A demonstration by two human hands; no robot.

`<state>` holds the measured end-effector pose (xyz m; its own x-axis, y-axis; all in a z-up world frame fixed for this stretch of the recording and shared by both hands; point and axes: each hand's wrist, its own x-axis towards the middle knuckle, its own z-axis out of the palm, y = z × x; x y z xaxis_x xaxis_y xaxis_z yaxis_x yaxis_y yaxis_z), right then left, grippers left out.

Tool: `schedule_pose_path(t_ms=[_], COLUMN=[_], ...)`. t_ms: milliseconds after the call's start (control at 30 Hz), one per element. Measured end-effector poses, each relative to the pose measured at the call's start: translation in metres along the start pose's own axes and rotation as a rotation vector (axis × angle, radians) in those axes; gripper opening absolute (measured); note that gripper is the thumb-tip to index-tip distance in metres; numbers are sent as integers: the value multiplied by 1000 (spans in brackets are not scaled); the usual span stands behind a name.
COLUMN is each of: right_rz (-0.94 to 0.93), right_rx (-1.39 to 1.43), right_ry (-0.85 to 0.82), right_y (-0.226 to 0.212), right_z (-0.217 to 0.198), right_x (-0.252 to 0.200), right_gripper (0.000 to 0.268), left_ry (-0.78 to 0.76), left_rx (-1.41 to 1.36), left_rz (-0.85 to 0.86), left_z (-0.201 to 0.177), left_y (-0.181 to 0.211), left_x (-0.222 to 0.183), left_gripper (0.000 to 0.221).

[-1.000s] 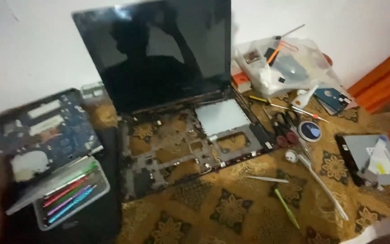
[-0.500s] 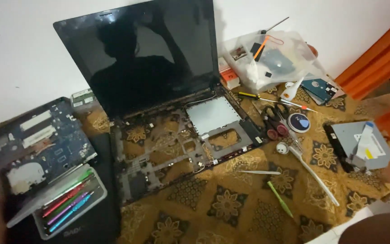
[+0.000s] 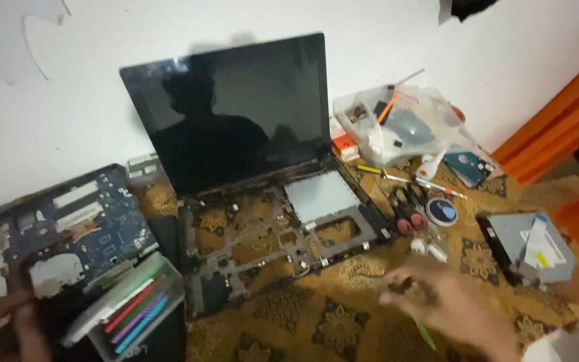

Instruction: Disassembling a laptop to access and clean the motherboard and internal components.

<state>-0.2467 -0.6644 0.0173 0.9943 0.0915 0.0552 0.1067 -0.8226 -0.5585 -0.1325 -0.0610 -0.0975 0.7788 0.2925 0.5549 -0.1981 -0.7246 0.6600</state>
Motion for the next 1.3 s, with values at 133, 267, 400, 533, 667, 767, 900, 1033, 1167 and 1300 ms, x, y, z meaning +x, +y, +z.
schedule_pose_path(t_ms=[133, 267, 400, 533, 667, 767, 900, 1033, 1167, 1300], right_rz=[-137, -100, -355, -165, -202, 54, -137, 101, 206, 364], right_rx=[-123, -176, -235, -232, -494, -482, -177, -52, -69, -160], right_ry=[87, 60, 267, 206, 289, 256, 401, 546, 477, 456], right_y=[31, 41, 64, 113, 61, 60, 69, 44, 37, 61], right_z=[55, 76, 95, 115, 86, 92, 68, 58, 35, 26], right_x=[2, 10, 15, 11, 23, 11, 13, 19, 28, 15], right_gripper=[51, 44, 31, 35, 38, 34, 12, 9, 22, 25], left_ry=[-11, -167, -173, -397, -718, -793, -696, -556, -475, -272], left_rx=[239, 289, 101, -11, 38, 81, 70, -34, 21, 95], left_rz=[-43, 66, 291, 232, 106, 121, 211, 321, 314, 334], left_z=[-24, -36, -47, -55, -54, -53, -51, -57, -63, -57], left_y=[-64, 31, 88, 109, 110, 112, 108, 129, 136, 123], left_x=[26, 37, 27, 36, 43, 43, 42, 37, 33, 15], left_gripper=[32, 32, 34, 63, 75, 61, 61, 52, 48, 54])
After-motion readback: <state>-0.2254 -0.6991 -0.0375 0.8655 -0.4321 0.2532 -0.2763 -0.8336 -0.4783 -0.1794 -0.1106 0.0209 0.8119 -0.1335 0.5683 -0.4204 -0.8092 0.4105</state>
